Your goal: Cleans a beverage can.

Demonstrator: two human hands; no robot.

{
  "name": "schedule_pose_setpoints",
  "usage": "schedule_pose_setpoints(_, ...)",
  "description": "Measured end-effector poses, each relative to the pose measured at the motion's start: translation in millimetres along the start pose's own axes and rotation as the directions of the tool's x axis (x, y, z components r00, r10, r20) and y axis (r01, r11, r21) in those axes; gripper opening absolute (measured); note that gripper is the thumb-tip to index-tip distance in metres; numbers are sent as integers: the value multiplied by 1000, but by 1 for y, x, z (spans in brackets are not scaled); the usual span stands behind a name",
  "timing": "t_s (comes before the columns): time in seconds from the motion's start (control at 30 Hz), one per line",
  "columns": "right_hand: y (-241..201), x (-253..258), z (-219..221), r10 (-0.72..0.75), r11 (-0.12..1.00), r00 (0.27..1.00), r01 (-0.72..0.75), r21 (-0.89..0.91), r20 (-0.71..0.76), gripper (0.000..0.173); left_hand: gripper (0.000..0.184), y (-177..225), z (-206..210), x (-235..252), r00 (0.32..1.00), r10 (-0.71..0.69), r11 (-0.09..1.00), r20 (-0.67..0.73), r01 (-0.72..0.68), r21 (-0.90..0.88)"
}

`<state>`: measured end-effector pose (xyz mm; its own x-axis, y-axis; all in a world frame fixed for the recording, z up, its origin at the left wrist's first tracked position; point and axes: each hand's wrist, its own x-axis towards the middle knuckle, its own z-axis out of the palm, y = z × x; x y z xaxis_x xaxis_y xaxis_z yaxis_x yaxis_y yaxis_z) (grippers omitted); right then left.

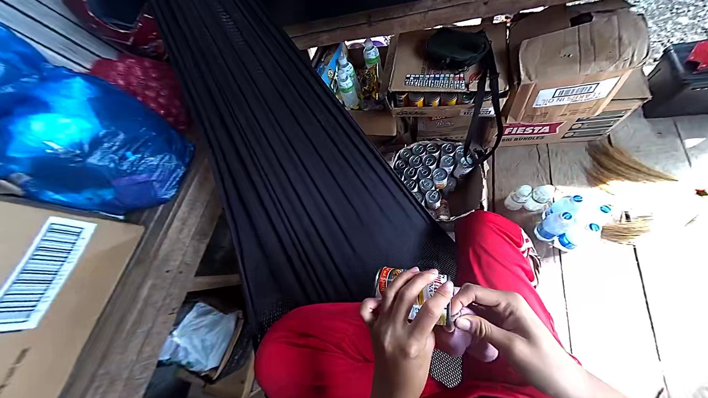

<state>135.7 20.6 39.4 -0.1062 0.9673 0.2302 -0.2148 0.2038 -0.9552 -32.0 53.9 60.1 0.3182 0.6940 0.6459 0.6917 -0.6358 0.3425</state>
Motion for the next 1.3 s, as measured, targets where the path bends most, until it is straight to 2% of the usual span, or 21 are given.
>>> schedule_pose_setpoints(0.17, 5, 4, 37, -136, 974, 975, 99, -204, -177, 15, 20, -13, -20, -14, 998, -63, 997, 15, 63, -54)
schedule_pose_setpoints(0.3, 18, 9, 43, -234, 944, 937, 155, -292, -260, 16, 18, -14, -15, -18, 993, -117, 989, -2, 116, -89)
schedule_pose_setpoints(0.43, 28, 20, 18, -346, 899, 893, 228, -374, -287, 10, 19, -2, 10, -13, 989, -143, 984, -35, 138, -111)
schedule_pose_setpoints(0.53, 25, 30, -16, -369, 857, 895, 225, -463, -249, 10, 22, 13, 36, -3, 979, -183, 975, -87, 170, -143)
schedule_pose_setpoints(0.63, 22, 38, -52, -399, 769, 891, 197, -607, -217, 10, 26, 28, 65, 12, 969, -216, 966, -122, 193, -175)
schedule_pose_setpoints(0.73, 11, 43, -88, -296, 763, 928, 86, -641, -227, 11, 29, 42, 94, 28, 960, -249, 950, -128, 216, -225)
schedule_pose_setpoints(0.8, -5, 45, -118, -84, 835, 978, -36, -549, -192, 9, 34, 51, 112, 37, 951, -278, 930, -135, 231, -285)
schedule_pose_setpoints(0.87, -22, 47, -153, 137, 892, 988, -152, -426, -66, 8, 39, 60, 126, 46, 939, -314, 898, -143, 244, -366)
schedule_pose_setpoints(0.93, -35, 47, -181, 215, 894, 976, -201, -399, -10, 10, 44, 69, 134, 53, 928, -344, 855, -143, 247, -455)
schedule_pose_setpoints(1.03, -55, 44, -193, 121, 935, 986, -151, -321, -111, 8, 45, 76, 140, 59, 933, -338, 825, -124, 230, -516)
schedule_pose_setpoints(1.13, -61, 43, -167, -68, 960, 981, 14, -279, -184, 8, 45, 74, 138, 58, 939, -321, 821, -121, 213, -529)
schedule_pose_setpoints(1.2, -44, 40, -135, -226, 891, 958, 131, -435, -175, 12, 41, 68, 129, 54, 947, -298, 836, -119, 198, -512)
schedule_pose_setpoints(1.3, -13, 27, -83, -407, 713, 907, 237, -660, -114, 13, 38, 46, 107, 39, 956, -273, 864, -109, 194, -465)
